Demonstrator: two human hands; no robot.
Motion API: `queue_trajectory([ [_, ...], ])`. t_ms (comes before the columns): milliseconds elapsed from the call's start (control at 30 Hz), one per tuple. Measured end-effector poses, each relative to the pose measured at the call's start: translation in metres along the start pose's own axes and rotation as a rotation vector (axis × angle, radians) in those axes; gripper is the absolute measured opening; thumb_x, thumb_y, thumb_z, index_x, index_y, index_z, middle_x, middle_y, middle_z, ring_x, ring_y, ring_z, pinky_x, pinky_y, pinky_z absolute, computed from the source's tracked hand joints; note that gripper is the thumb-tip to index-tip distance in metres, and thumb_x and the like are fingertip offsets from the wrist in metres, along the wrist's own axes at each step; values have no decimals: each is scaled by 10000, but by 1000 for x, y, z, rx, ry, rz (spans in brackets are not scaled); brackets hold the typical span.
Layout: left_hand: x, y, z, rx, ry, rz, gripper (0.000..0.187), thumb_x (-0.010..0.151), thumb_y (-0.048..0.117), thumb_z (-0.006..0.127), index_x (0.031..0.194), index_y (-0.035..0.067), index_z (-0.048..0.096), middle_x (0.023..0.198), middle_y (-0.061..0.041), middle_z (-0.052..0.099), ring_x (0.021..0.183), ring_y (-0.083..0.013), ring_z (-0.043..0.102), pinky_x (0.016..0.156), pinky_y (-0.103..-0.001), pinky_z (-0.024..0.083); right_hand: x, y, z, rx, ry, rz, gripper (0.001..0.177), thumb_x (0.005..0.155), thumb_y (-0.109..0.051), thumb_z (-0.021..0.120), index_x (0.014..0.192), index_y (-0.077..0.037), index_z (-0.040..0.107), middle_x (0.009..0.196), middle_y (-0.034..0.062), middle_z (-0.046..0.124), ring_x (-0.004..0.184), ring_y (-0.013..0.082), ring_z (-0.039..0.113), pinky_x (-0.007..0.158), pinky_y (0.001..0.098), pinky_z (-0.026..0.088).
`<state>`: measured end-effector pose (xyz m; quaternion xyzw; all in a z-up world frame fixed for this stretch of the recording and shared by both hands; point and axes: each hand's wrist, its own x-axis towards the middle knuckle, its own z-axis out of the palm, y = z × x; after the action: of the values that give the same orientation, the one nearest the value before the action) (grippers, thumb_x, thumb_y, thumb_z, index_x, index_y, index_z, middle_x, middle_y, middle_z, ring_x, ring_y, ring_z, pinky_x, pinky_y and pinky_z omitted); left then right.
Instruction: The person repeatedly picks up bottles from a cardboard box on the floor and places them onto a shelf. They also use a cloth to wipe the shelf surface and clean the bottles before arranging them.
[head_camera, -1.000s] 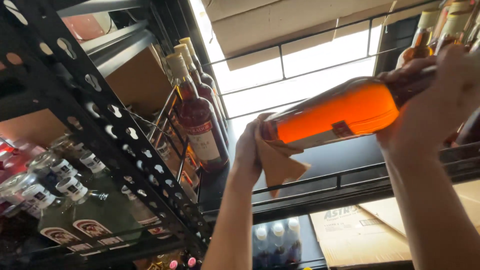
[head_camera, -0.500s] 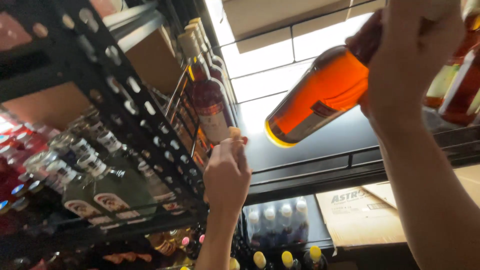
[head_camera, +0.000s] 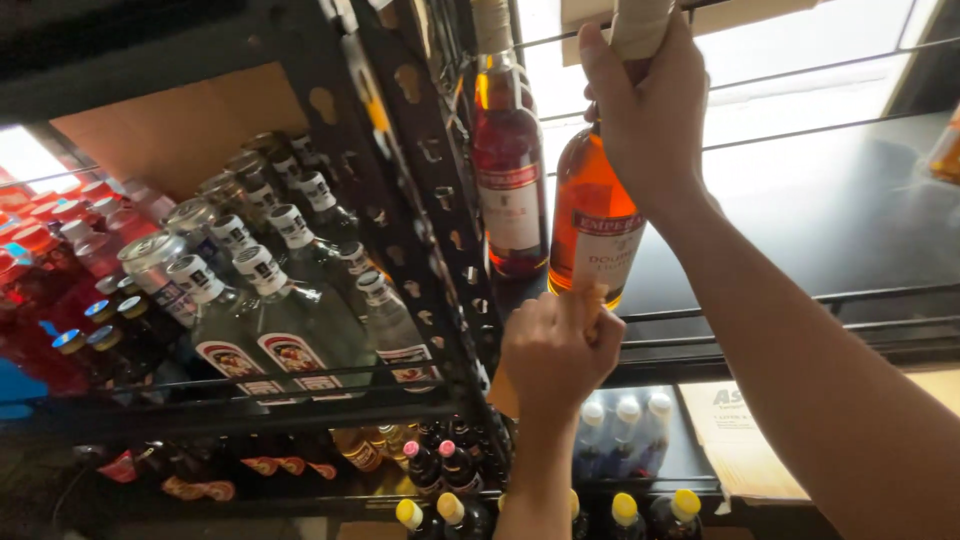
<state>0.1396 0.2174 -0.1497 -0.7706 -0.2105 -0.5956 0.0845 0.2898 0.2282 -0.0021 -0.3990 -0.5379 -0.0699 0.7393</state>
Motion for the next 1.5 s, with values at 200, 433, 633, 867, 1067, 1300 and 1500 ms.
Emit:
queue_trajectory([
  [200,-10,-9,9,-40,82,10,148,855,146,671,827,117,529,765,-67,543,633,-255,546,617,-413,467,0,20,46,-190,-28,36,314,1092,-317,698,1131,-26,588,858,33,714,711,77,714,599,234,592],
  [433,-16,-10,12,-22,112,-17,257,868,168,675,765,124,444,708,-34,436,639,-227,514,629,-399,462,6,39,74,-334,-58,-115,313,1049,-298,694,994,5,641,810,107,677,685,162,634,604,340,476],
  [633,-18,-13,14,25,100,-12,325,882,292,689,744,133,443,705,-33,432,641,-230,494,623,-400,435,7,81,91,-433,41,-310,295,1026,-260,723,969,27,683,824,137,712,724,269,675,670,415,523],
  [867,-34,-19,28,105,46,-21,375,962,388,628,735,131,476,767,-41,483,738,-254,550,718,-408,477,0,74,117,-540,185,63,300,952,-304,725,896,-11,691,789,125,721,729,331,702,643,437,535],
  [1067,-15,-6,11,69,-4,-21,323,931,353,649,730,131,527,726,-40,522,698,-263,571,684,-428,483,-16,34,103,-268,79,-22,378,1004,-303,685,1159,14,550,812,145,738,720,273,738,687,409,556],
  [1300,10,50,-1,-213,2,-250,262,984,334,579,908,86,619,828,-64,613,754,-234,624,725,-374,512,-88,-4,-70,-407,-271,45,264,1063,-269,659,1221,-58,672,1135,90,750,1047,209,701,912,352,553],
  [1500,58,176,33,-1432,-86,-604,465,1137,379,403,1386,-2,497,1201,-191,534,1024,-225,546,901,-378,510,-91,-67,-208,-362,-418,163,362,1030,-212,600,1361,-67,576,1268,86,679,1051,170,716,822,314,624],
])
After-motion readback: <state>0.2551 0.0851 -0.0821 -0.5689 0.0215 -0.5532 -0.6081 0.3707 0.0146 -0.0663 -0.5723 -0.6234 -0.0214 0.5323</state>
